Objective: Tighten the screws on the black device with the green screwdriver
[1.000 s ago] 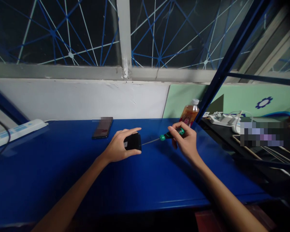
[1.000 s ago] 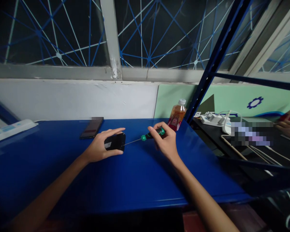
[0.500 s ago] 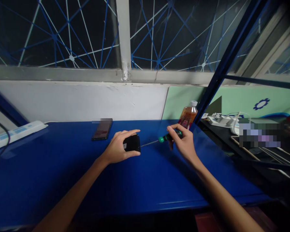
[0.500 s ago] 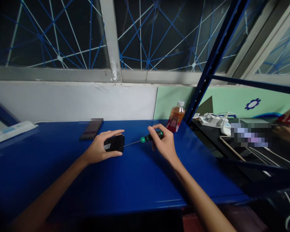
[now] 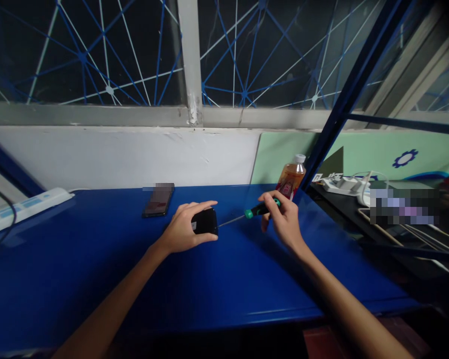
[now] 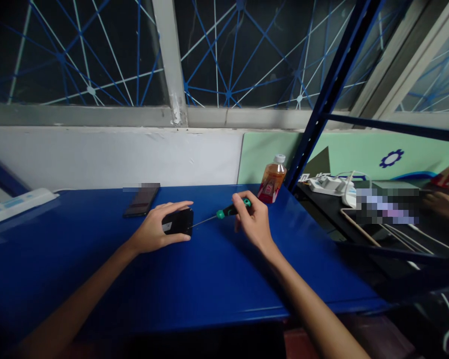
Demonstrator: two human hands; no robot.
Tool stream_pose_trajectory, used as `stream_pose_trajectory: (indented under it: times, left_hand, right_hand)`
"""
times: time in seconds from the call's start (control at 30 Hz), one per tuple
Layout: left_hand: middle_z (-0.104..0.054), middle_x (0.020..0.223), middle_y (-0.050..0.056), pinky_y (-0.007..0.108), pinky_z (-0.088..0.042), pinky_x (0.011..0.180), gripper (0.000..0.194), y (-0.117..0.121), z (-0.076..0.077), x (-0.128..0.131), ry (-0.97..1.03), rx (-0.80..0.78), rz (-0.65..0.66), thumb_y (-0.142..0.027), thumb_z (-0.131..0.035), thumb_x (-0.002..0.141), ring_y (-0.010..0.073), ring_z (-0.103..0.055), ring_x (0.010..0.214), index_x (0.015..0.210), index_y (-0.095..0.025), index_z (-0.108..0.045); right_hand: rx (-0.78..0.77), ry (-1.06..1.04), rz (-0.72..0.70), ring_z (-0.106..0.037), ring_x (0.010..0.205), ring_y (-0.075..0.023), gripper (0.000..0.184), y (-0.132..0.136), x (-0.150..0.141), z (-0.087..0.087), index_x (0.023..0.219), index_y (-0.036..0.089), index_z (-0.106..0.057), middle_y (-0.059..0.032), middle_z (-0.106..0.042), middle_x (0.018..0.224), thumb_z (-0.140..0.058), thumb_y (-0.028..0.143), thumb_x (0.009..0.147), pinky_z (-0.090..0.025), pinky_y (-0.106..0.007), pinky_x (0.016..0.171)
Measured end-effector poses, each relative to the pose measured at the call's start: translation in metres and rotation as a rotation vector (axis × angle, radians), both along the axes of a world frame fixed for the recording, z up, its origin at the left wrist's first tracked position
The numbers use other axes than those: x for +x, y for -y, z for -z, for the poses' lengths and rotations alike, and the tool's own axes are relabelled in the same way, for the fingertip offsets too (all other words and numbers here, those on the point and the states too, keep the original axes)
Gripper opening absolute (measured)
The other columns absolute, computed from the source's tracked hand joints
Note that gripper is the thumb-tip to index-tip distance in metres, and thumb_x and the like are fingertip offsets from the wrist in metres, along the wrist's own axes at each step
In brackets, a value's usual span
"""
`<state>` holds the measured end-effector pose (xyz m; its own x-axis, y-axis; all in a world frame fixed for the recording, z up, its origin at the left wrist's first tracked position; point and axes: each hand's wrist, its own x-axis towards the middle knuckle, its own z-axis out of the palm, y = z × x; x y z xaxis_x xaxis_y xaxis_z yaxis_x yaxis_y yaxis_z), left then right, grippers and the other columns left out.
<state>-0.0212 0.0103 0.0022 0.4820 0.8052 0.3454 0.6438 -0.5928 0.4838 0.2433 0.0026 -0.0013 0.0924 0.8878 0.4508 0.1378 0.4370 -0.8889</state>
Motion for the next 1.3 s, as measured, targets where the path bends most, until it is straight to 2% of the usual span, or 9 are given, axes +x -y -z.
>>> stream_pose_trajectory:
  times: [0.07,0.13,0.37,0.57,0.77,0.83,0.97,1.17,1.3]
  left_hand:
    - [-0.060,0.130,0.007,0.054,-0.034,0.103,0.070,-0.0003,0.0000,0.0003,-0.001,0.010,-0.002,-0.051,-0.073,0.069,0.0333,-0.053,0.119,0.133,-0.030,-0.050]
    - [-0.060,0.130,0.007,0.053,-0.034,0.103,0.070,-0.0006,0.0001,0.0007,-0.002,0.017,-0.002,-0.051,-0.073,0.069,0.0330,-0.054,0.118,0.132,-0.029,-0.050]
    - [-0.060,0.130,0.007,0.053,-0.034,0.104,0.071,-0.0005,0.0008,0.0006,-0.007,0.016,-0.005,-0.051,-0.073,0.069,0.0324,-0.054,0.118,0.132,-0.030,-0.051]
    - [-0.061,0.129,0.007,0.054,-0.033,0.105,0.069,-0.0007,0.0003,0.0008,0.001,0.022,-0.006,-0.050,-0.074,0.069,0.0320,-0.055,0.118,0.132,-0.030,-0.052]
    - [-0.062,0.128,0.007,0.054,-0.035,0.103,0.068,-0.0022,0.0018,-0.0004,0.002,0.040,0.012,-0.050,-0.073,0.069,0.0322,-0.056,0.116,0.131,-0.031,-0.052]
    - [-0.063,0.126,0.007,0.052,-0.037,0.101,0.067,-0.0028,0.0026,-0.0014,-0.006,0.039,0.010,-0.050,-0.073,0.069,0.0314,-0.056,0.114,0.130,-0.030,-0.054]
    - [-0.063,0.125,0.006,0.051,-0.038,0.099,0.066,-0.0035,0.0027,-0.0021,-0.011,0.034,0.003,-0.051,-0.074,0.069,0.0310,-0.056,0.113,0.128,-0.031,-0.055]
    - [-0.063,0.124,0.007,0.054,-0.038,0.099,0.065,-0.0024,0.0001,-0.0015,0.007,0.011,-0.004,-0.049,-0.072,0.069,0.0330,-0.056,0.114,0.129,-0.032,-0.055]
    - [-0.063,0.125,0.006,0.052,-0.038,0.099,0.065,-0.0019,-0.0007,-0.0017,0.014,0.010,-0.008,-0.049,-0.073,0.069,0.0323,-0.055,0.114,0.129,-0.031,-0.055]
  right_hand:
    - [-0.004,-0.034,-0.111,-0.056,0.041,-0.0129,0.017,-0.0008,0.0020,0.0006,0.091,0.020,-0.053,0.0052,-0.055,0.050,-0.052,0.037,0.091,-0.045,-0.024,0.042]
    - [0.006,-0.053,-0.161,-0.058,0.044,-0.0132,0.013,-0.0009,0.0027,0.0000,0.093,0.022,-0.050,0.0050,-0.057,0.053,-0.053,0.034,0.090,-0.047,-0.025,0.046]
    - [-0.001,0.020,0.015,-0.051,0.035,-0.0106,0.022,0.0011,-0.0019,-0.0016,0.088,0.022,-0.051,0.0087,-0.047,0.049,-0.061,0.041,0.086,-0.039,-0.022,0.035]
    - [0.004,-0.065,-0.159,-0.056,0.044,-0.0133,0.009,0.0002,0.0008,0.0000,0.091,0.023,-0.048,0.0056,-0.056,0.053,-0.051,0.031,0.090,-0.046,-0.025,0.046]
    - [0.011,0.019,-0.060,-0.052,0.036,-0.0104,0.019,0.0026,0.0008,-0.0045,0.083,0.021,-0.052,0.0082,-0.046,0.049,-0.060,0.038,0.087,-0.039,-0.022,0.037]
    - [-0.002,0.016,-0.102,-0.052,0.038,-0.0110,0.019,0.0022,0.0015,-0.0050,0.087,0.021,-0.053,0.0086,-0.045,0.048,-0.058,0.039,0.088,-0.040,-0.022,0.039]
    - [-0.006,-0.035,-0.234,-0.059,0.049,-0.0131,0.019,0.0010,0.0028,-0.0042,0.099,0.022,-0.051,0.0044,-0.057,0.063,-0.056,0.037,0.089,-0.046,-0.025,0.045]
    - [0.019,0.015,-0.098,-0.053,0.039,-0.0113,0.019,0.0041,0.0008,-0.0057,0.097,0.023,-0.053,0.0079,-0.049,0.052,-0.059,0.039,0.088,-0.040,-0.023,0.039]
    - [0.000,-0.020,-0.200,-0.058,0.045,-0.0129,0.020,0.0042,0.0017,-0.0068,0.102,0.023,-0.050,0.0058,-0.056,0.059,-0.055,0.038,0.090,-0.046,-0.025,0.044]
